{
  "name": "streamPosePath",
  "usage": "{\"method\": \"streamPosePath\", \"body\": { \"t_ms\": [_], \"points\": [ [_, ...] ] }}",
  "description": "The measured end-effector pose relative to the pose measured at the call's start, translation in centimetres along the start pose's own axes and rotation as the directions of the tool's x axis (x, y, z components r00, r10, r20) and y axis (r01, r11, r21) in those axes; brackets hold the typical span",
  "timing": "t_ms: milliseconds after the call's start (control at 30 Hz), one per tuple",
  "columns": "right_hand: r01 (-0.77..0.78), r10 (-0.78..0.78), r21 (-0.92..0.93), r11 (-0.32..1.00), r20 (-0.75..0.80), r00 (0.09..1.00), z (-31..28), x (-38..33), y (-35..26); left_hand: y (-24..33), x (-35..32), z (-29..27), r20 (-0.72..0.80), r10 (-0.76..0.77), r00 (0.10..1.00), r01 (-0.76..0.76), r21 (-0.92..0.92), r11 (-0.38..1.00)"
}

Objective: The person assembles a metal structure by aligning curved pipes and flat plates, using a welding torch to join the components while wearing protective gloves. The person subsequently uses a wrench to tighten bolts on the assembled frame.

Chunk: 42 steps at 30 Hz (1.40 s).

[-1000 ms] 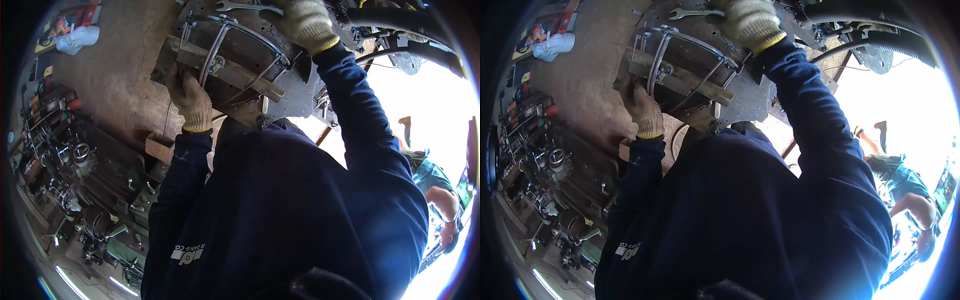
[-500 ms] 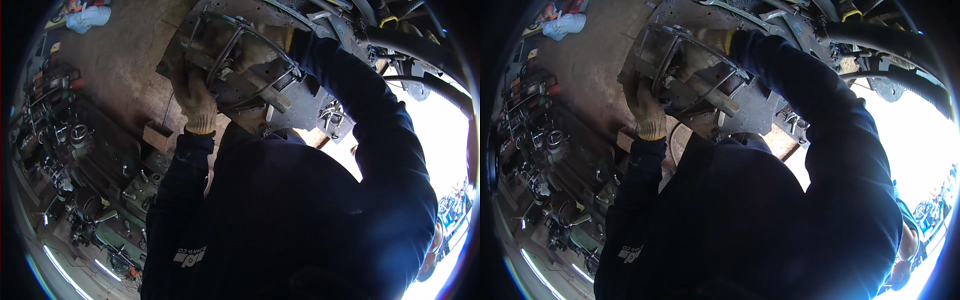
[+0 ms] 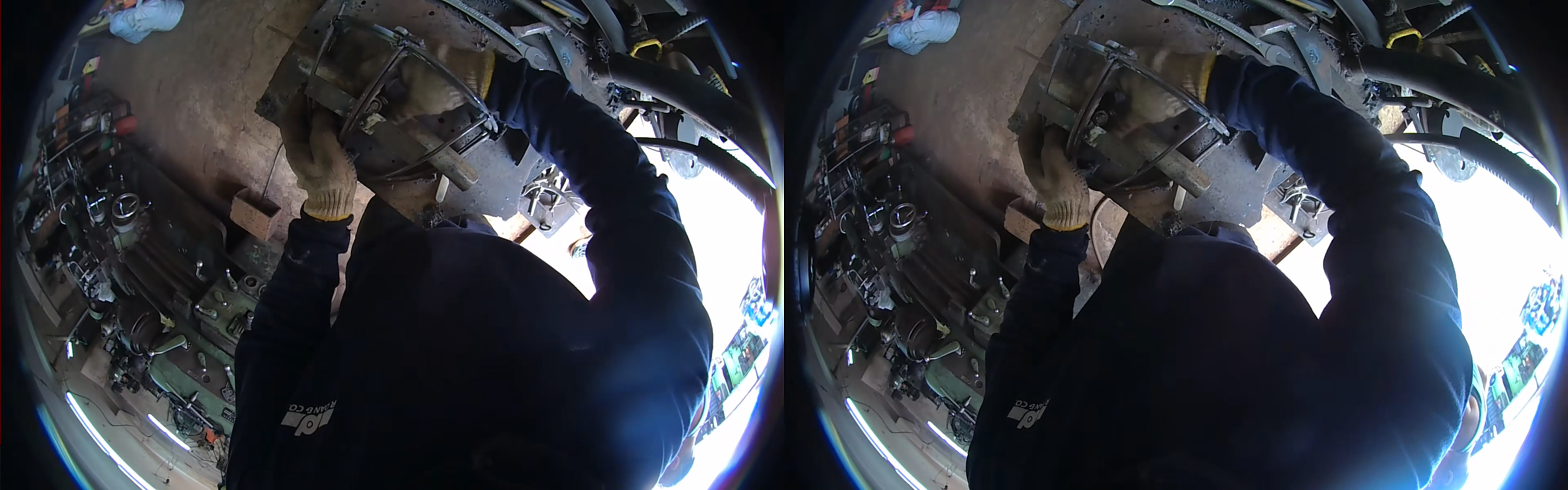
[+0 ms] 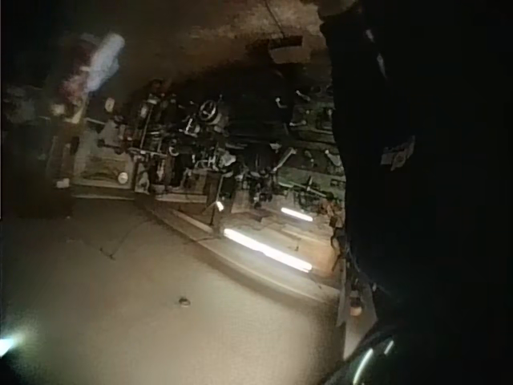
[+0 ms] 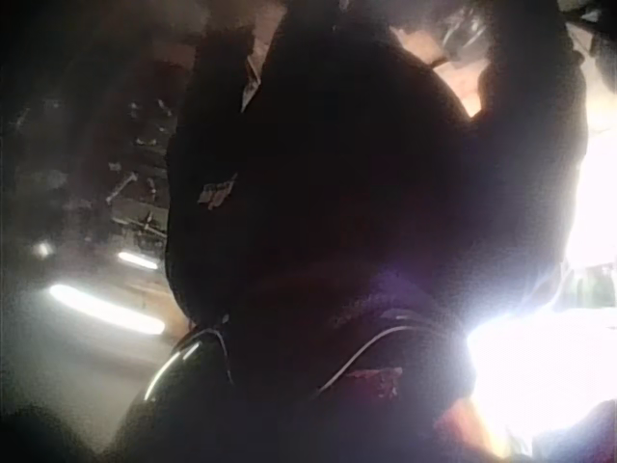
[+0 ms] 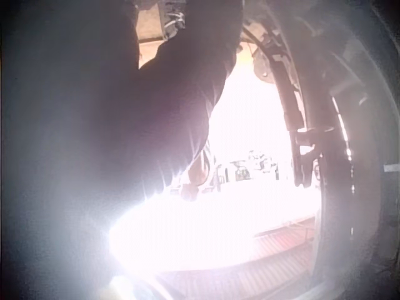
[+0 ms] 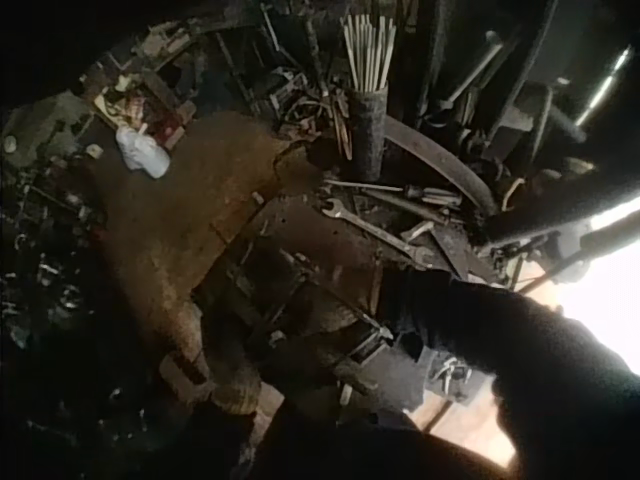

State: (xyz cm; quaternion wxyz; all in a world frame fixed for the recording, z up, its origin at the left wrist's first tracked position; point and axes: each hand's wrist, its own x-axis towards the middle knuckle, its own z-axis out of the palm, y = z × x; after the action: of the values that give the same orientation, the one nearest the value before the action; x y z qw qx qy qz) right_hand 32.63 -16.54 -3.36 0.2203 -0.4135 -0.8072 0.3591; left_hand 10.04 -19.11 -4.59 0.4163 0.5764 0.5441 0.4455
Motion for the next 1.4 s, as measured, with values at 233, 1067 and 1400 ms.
{"method": "streamPosePath", "body": {
  "t_ms": [233,1067,1400],
  "points": [
    [0.033,-0.028,0.117,0.993,-0.045,0.999,-0.5,0.0,0.8,0.1,0.1,-0.1,-0.014,0.005,1.000,-0.004,0.064,0.998],
    [0.011,-0.014,0.024,1.000,0.119,0.993,-0.3,0.6,1.5,0.3,-0.2,0.5,-0.069,-0.099,0.993,0.093,-0.085,0.992],
    [-0.150,0.176,-0.159,0.976,0.160,0.971,-1.2,0.9,-0.3,-0.9,-0.4,-0.7,-0.011,0.061,0.998,-0.059,0.131,0.990]
  ]
}}
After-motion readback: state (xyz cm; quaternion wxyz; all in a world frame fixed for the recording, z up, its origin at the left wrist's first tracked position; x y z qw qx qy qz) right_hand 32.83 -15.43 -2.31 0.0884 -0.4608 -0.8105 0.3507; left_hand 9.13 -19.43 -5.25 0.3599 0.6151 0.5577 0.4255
